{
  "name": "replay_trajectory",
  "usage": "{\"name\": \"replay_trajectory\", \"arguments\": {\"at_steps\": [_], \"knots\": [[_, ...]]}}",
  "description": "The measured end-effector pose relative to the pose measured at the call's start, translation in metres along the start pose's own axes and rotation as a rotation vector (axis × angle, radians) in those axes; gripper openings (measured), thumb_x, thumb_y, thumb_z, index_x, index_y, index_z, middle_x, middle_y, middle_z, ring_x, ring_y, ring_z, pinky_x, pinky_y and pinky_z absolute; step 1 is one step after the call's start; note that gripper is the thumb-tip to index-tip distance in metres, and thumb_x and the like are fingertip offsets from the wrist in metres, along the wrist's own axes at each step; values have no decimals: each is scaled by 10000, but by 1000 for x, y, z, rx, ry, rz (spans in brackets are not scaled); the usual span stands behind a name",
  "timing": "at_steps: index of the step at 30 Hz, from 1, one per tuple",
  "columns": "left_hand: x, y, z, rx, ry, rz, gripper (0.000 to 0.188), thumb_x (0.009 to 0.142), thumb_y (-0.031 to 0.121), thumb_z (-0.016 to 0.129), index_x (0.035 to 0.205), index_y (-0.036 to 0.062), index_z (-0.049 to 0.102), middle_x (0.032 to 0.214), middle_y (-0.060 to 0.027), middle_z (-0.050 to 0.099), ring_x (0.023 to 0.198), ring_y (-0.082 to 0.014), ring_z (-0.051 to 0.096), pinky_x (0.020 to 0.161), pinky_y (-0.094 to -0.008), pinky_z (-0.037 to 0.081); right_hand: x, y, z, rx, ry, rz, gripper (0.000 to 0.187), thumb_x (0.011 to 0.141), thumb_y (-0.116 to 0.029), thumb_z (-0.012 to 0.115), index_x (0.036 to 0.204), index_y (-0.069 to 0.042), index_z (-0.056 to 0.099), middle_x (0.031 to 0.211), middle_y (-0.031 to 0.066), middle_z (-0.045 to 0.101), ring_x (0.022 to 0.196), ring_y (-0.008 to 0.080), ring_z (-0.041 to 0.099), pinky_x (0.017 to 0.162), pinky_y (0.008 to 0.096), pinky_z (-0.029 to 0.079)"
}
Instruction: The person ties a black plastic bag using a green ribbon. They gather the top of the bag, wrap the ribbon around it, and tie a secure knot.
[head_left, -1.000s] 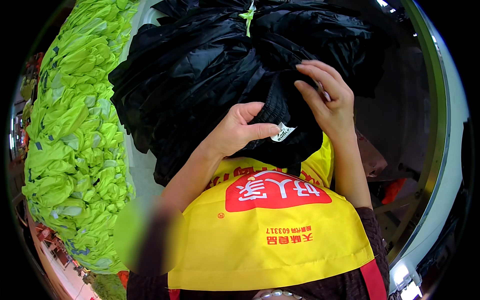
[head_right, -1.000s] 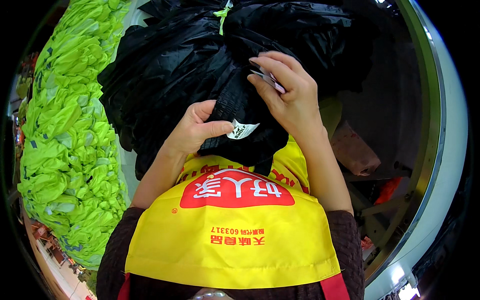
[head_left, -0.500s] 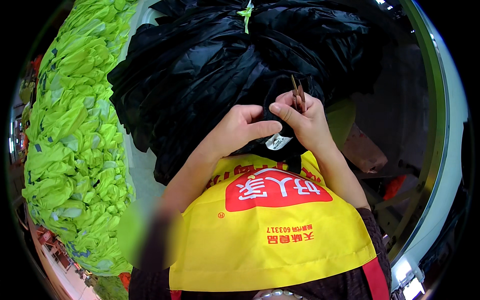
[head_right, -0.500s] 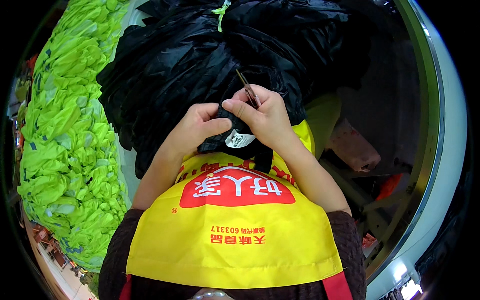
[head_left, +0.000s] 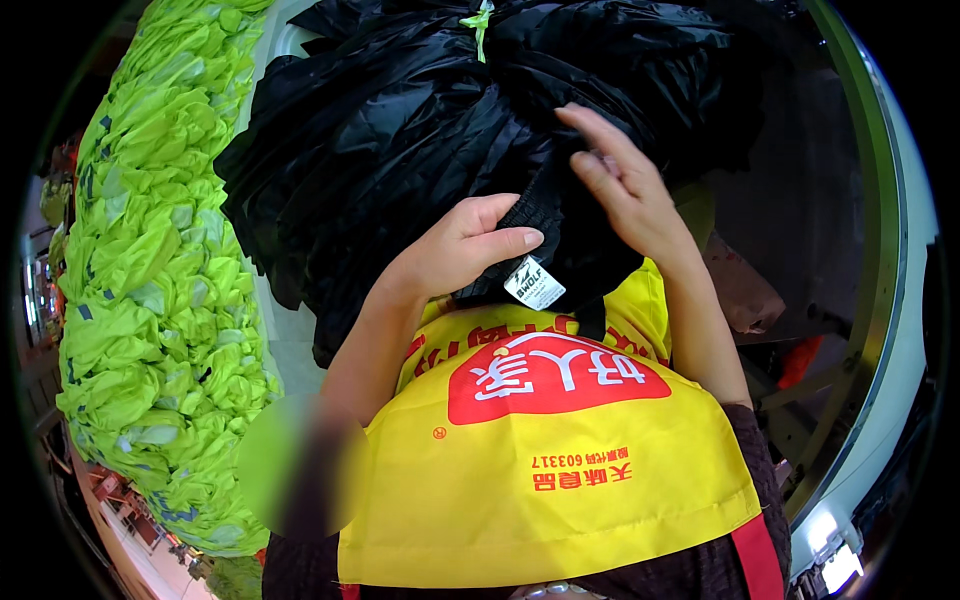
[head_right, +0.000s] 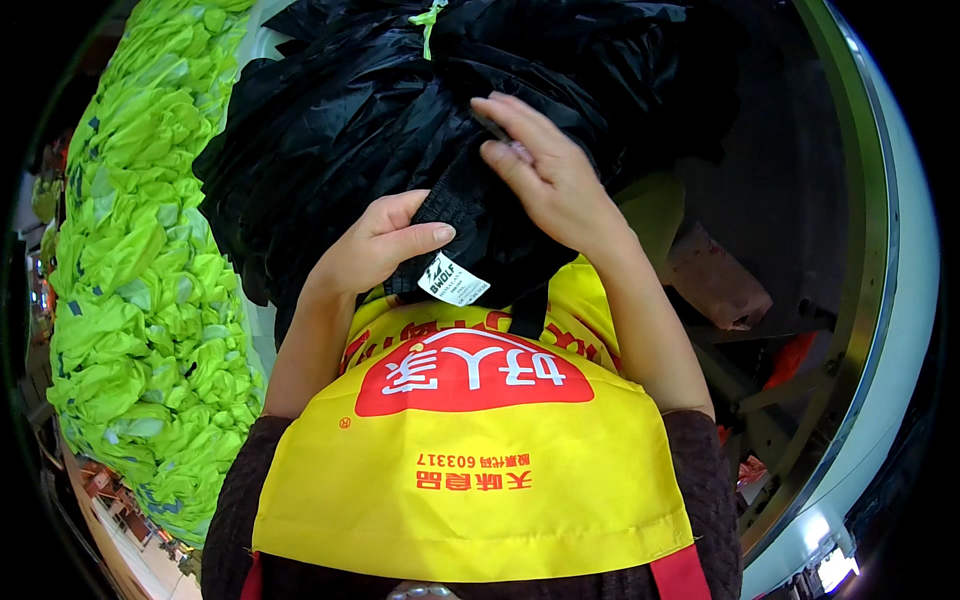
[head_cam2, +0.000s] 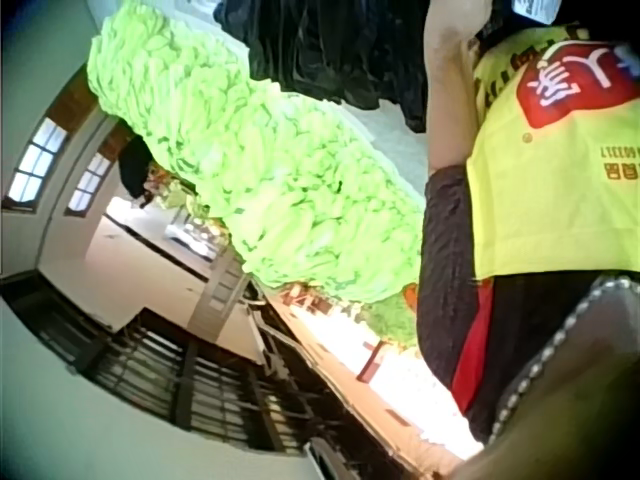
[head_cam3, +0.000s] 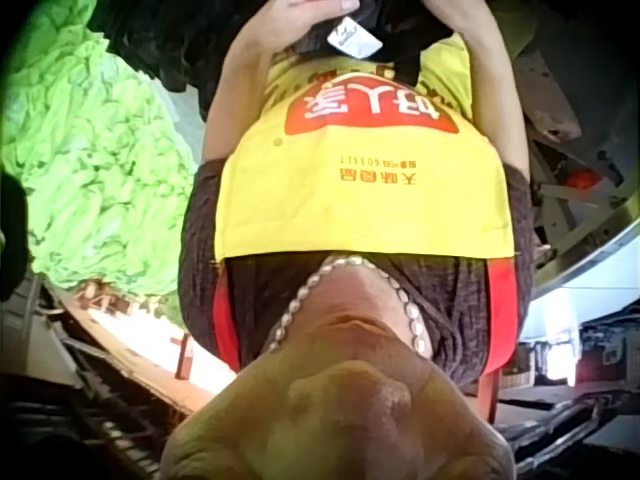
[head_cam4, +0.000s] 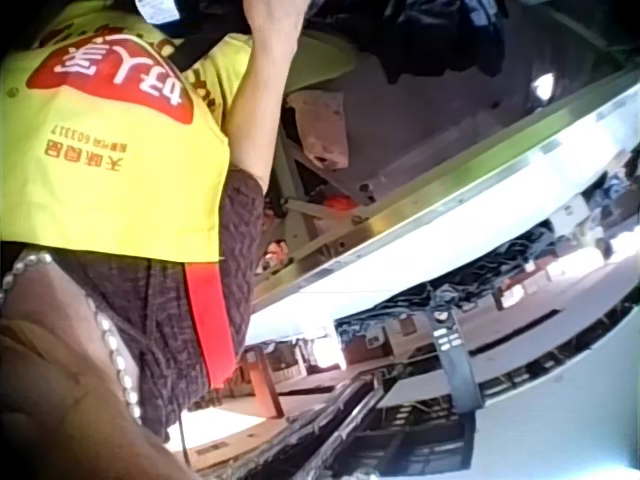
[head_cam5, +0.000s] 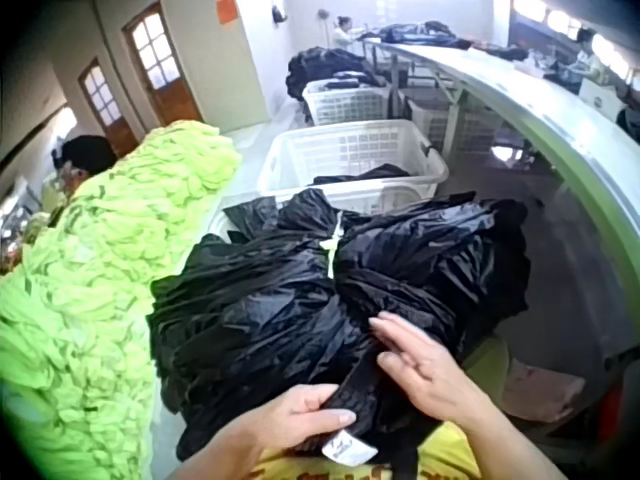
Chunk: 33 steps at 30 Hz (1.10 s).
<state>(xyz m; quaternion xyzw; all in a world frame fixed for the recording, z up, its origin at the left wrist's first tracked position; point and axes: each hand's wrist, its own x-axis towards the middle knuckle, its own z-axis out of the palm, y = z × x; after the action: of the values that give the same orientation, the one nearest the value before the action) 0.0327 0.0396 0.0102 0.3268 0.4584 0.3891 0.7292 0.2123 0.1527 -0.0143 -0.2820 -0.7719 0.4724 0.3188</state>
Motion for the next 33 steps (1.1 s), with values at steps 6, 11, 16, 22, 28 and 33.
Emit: {"name": "replay_trajectory", "arguments": {"at_steps": [6,11,16,22,28,33], "knots": [[3,-7,1,16,-70,10,137,889,89,544,994,7,581,876,16,608,785,-41,542,716,-214,446,19,9,4,-125,-15,23,172,836,-155,636,833,3,566,727,60,513,654,154,479,603,262,393],[5,-6,8,599,127,358,129,855,98,598,932,-6,600,831,-27,540,787,-130,490,728,-257,404,34,32,17,175,-168,308,158,864,-203,631,829,-54,592,740,-48,544,683,38,455,626,202,384],[12,1,10,1057,467,720,164,798,89,644,914,-22,615,1104,-102,512,1057,-253,450,915,-300,345,27,32,29,497,-141,423,195,843,-226,648,855,-36,606,734,-19,567,680,56,491,624,211,422],[31,-9,7,422,329,547,133,888,86,574,971,-18,583,929,-26,577,861,-102,535,793,-219,421,23,13,34,723,-133,499,234,855,-81,547,1071,-3,588,933,52,632,774,102,574,769,214,459],[32,-11,2,374,316,518,116,859,80,597,913,-22,598,802,-66,528,714,-151,515,651,-265,415,11,0,-4,1034,-297,583,298,858,-132,529,1121,-20,612,806,-4,617,596,1,465,514,139,352],[30,-4,2,538,292,541,171,881,84,575,1018,-17,595,914,-60,577,824,-127,543,736,-238,424,5,-20,22,612,-45,372,231,847,-168,646,1017,-13,665,814,-3,621,716,43,534,621,181,415]]}}
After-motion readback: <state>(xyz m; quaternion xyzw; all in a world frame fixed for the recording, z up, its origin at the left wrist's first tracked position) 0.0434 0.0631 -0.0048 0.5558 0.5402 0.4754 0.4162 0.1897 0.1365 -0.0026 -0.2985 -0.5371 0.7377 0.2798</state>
